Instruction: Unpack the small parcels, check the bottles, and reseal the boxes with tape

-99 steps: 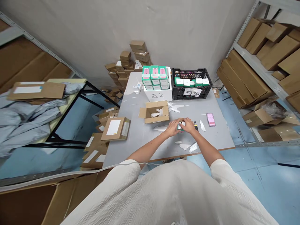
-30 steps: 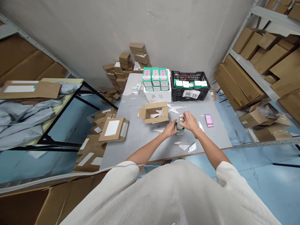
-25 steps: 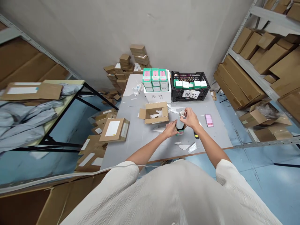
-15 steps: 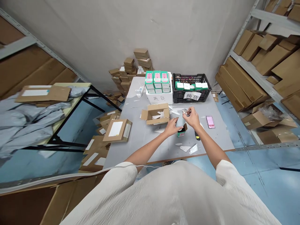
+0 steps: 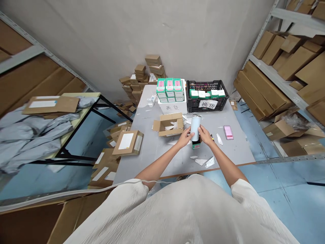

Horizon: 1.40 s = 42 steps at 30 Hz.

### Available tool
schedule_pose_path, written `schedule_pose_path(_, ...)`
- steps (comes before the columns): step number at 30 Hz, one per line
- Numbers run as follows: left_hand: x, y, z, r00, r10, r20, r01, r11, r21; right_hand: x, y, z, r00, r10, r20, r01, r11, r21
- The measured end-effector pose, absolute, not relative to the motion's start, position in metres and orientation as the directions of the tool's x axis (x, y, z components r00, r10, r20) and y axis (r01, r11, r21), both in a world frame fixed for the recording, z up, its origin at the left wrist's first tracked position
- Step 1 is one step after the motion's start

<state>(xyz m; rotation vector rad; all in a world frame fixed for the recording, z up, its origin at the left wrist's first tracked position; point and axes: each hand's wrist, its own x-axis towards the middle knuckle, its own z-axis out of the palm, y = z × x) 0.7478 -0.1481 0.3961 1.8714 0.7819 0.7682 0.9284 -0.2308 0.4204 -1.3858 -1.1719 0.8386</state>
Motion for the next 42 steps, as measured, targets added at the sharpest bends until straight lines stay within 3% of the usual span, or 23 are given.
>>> schedule_pose_path(7,0.752,-0.144,0.404,0.523,0.802,0.289,0.179,-0.435,0.882,0.933,-0.229,0.417,0.343,0.936,0.082,0.103,0.05,-0.993)
schedule_pose_path(13,0.755,-0.151,0.414,0.538,0.81,0.234,0.232,-0.409,0.883,0.939,-0.228,0.412,0.382,0.92,0.086,0.058,0.069,-0.996)
schedule_pose_path(22,0.752,-0.15,0.411,0.537,0.81,0.234,0.268,-0.427,0.864,0.937,-0.223,0.412,0.436,0.884,0.168,0.129,0.124,-0.984)
schedule_pose_path(30,0.754,-0.151,0.406,0.555,0.802,0.221,0.099,-0.328,0.94,0.942,-0.221,0.415,0.442,0.883,0.16,0.169,0.093,-0.981)
schedule_pose_path(36,0.752,-0.147,0.403,0.517,0.817,0.255,0.177,-0.393,0.902,0.933,-0.224,0.416,0.452,0.866,0.212,0.195,0.135,-0.971)
schedule_pose_path(42,0.757,-0.14,0.397,0.541,0.808,0.234,-0.012,-0.27,0.963,0.935,-0.224,0.418,0.458,0.867,0.197,0.162,0.136,-0.977)
